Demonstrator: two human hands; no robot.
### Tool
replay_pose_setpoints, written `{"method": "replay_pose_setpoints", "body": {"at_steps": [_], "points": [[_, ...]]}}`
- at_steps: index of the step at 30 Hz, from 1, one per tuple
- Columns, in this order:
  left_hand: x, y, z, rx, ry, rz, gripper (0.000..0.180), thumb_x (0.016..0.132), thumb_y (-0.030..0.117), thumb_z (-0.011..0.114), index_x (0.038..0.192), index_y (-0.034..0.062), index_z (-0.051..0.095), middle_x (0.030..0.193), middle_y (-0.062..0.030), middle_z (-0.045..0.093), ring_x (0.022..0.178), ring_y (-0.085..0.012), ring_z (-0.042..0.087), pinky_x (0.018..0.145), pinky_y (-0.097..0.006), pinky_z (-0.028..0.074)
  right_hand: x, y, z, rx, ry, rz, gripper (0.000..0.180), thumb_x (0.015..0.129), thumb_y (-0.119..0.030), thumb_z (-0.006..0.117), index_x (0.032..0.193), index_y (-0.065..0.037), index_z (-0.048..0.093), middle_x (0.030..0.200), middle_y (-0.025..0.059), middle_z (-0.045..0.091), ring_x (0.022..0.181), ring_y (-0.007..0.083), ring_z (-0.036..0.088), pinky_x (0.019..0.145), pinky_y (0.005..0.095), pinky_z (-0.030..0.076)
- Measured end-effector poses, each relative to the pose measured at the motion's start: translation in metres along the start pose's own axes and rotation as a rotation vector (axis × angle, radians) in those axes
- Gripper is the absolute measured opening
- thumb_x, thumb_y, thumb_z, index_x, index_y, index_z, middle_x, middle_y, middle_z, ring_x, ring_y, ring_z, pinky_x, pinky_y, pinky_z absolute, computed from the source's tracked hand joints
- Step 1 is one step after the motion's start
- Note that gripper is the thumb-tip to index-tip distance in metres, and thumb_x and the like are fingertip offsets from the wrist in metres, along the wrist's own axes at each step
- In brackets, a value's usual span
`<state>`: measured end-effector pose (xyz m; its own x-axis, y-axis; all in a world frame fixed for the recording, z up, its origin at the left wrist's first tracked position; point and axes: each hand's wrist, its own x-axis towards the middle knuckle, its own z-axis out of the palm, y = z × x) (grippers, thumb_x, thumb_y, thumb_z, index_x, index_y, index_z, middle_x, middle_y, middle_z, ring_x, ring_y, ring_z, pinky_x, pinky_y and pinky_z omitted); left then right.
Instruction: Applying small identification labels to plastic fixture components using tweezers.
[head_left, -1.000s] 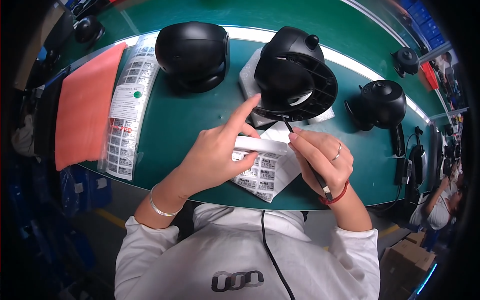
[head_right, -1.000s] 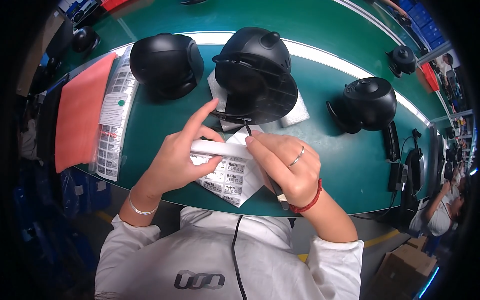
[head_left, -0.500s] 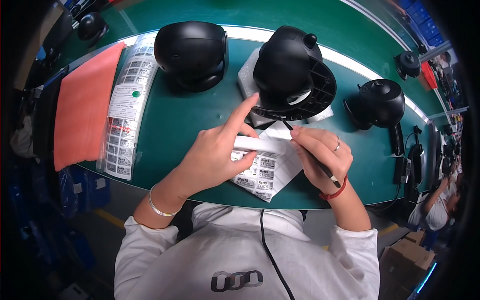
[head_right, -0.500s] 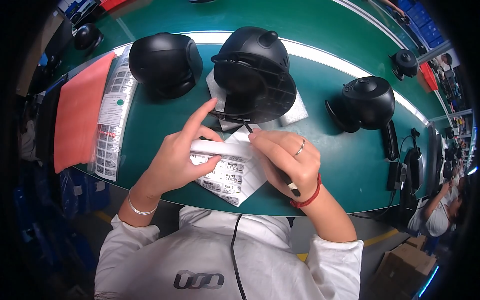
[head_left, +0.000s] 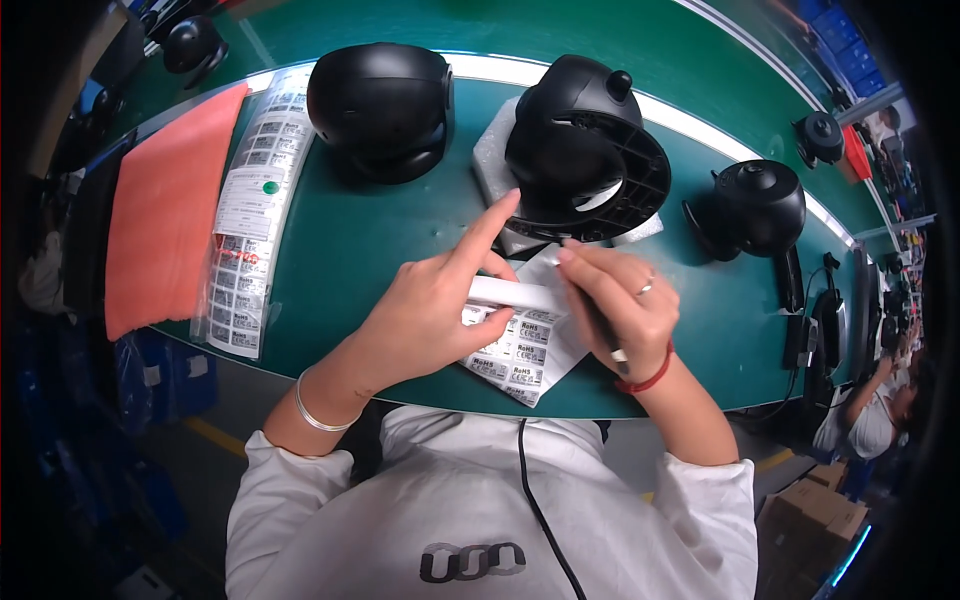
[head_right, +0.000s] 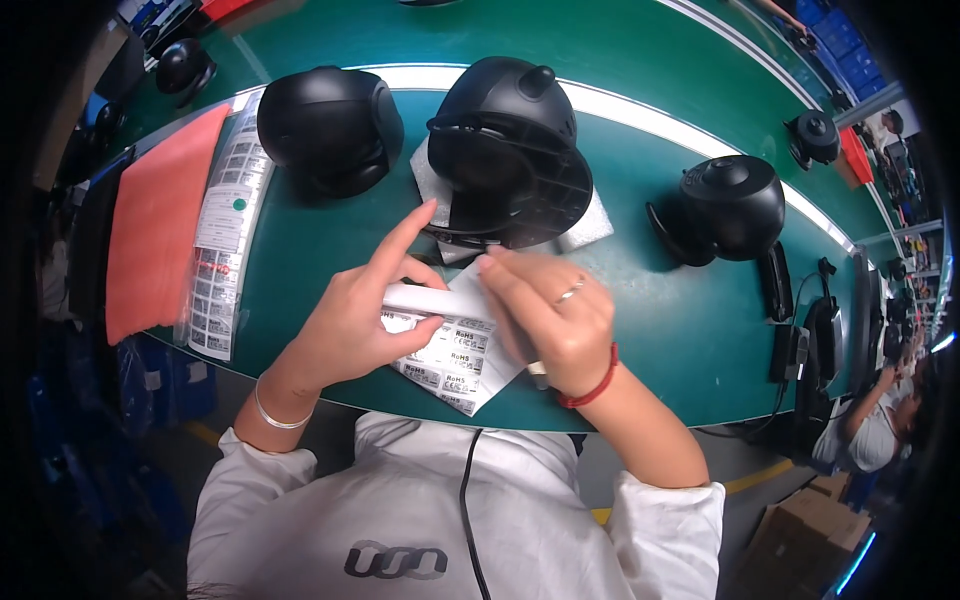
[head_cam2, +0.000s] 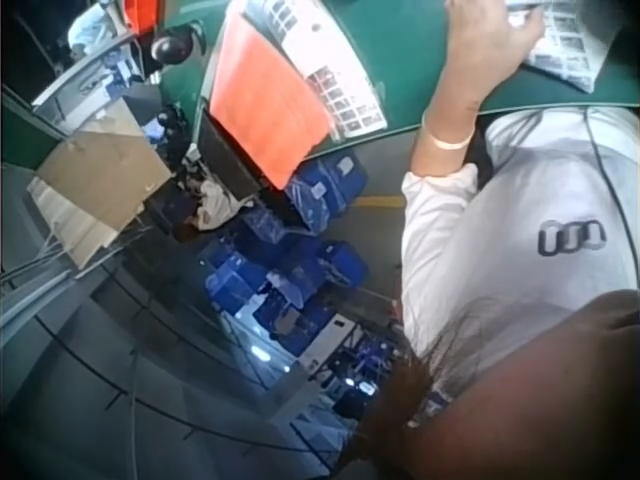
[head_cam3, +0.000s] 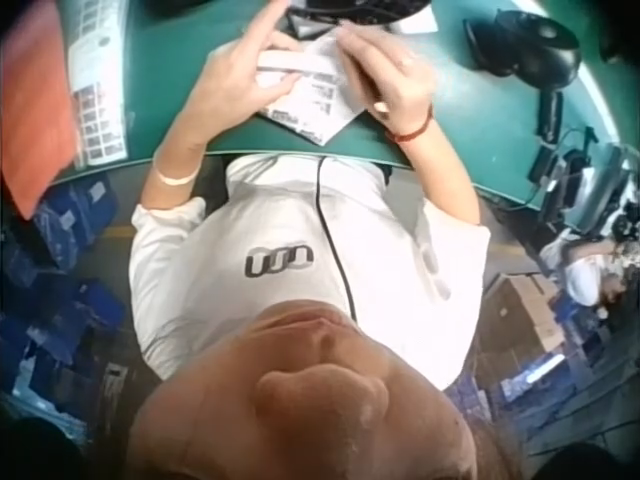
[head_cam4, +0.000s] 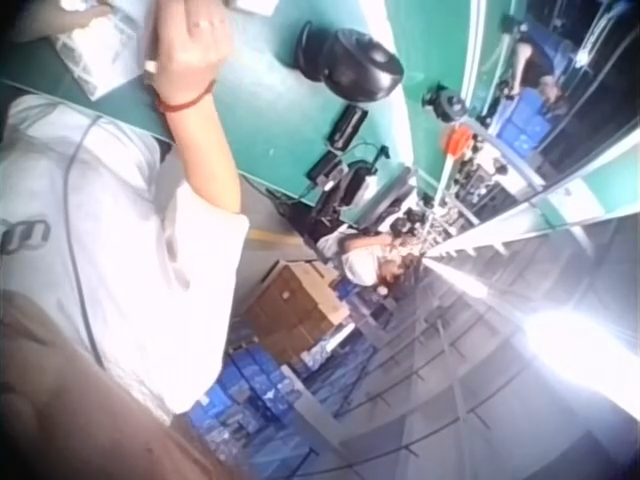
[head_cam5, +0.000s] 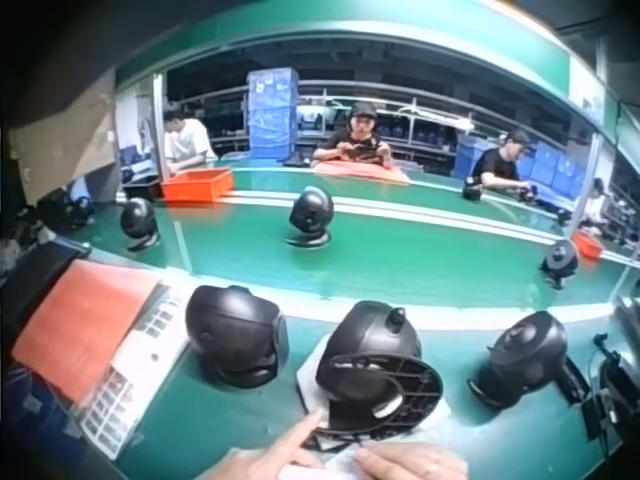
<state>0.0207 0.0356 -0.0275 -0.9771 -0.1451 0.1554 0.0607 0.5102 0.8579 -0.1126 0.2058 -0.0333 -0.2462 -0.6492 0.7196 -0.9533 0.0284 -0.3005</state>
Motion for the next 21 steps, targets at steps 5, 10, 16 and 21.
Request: {"method": "replay_pose_setpoints", "body": {"at_steps": [5, 10, 16, 21], "points": [[0.000, 0.000, 0.000, -0.020, 0.037, 0.003, 0.088, 0.075, 0.005, 0.070, 0.150, 0.0075, 0.024, 0.091, -0.0092, 0.068, 0.077, -0.0293, 0.068, 0.071, -0.036, 0.053, 0.011, -0.008, -0.006, 0.123, -0.009, 0.047, 0.021, 0.067, 0.002, 0.075, 0.087, 0.000, 0.069, 0.087, 0.0131, 0.069, 0.078, 0.0260, 0.069, 0.068, 0.0311, 0.055], [-0.002, -0.004, -0.002, -0.079, 0.054, -0.068, 0.085, 0.076, 0.009, 0.070, 0.149, 0.0050, 0.025, 0.095, -0.0106, 0.068, 0.081, -0.0301, 0.068, 0.073, -0.037, 0.053, 0.031, 0.004, -0.052, 0.660, 0.222, 0.369, 0.018, 0.082, 0.003, 0.046, 0.097, 0.003, 0.057, 0.081, 0.0069, 0.059, 0.070, 0.0120, 0.058, 0.065, 0.0246, 0.048], [-0.002, -0.006, 0.002, -0.006, -0.106, -0.143, 0.079, 0.075, 0.012, 0.070, 0.141, -0.0039, 0.031, 0.097, -0.0128, 0.068, 0.084, -0.0319, 0.067, 0.075, -0.037, 0.052, 0.102, 0.022, -0.069, -0.351, -0.457, 0.110, 0.032, 0.073, -0.023, 0.078, 0.098, -0.006, 0.067, 0.072, 0.0130, 0.063, 0.058, 0.0279, 0.060, 0.054, 0.0351, 0.046], [-0.005, -0.007, -0.002, 0.035, -0.129, -0.161, 0.085, 0.075, 0.014, 0.071, 0.146, -0.0025, 0.027, 0.098, -0.0137, 0.068, 0.082, -0.0321, 0.067, 0.074, -0.036, 0.052, 0.137, 0.024, -0.063, -0.072, -0.640, 0.245, 0.025, 0.069, -0.017, 0.077, 0.082, -0.001, 0.063, 0.064, 0.0171, 0.058, 0.059, 0.0330, 0.058, 0.054, 0.0371, 0.043]]}}
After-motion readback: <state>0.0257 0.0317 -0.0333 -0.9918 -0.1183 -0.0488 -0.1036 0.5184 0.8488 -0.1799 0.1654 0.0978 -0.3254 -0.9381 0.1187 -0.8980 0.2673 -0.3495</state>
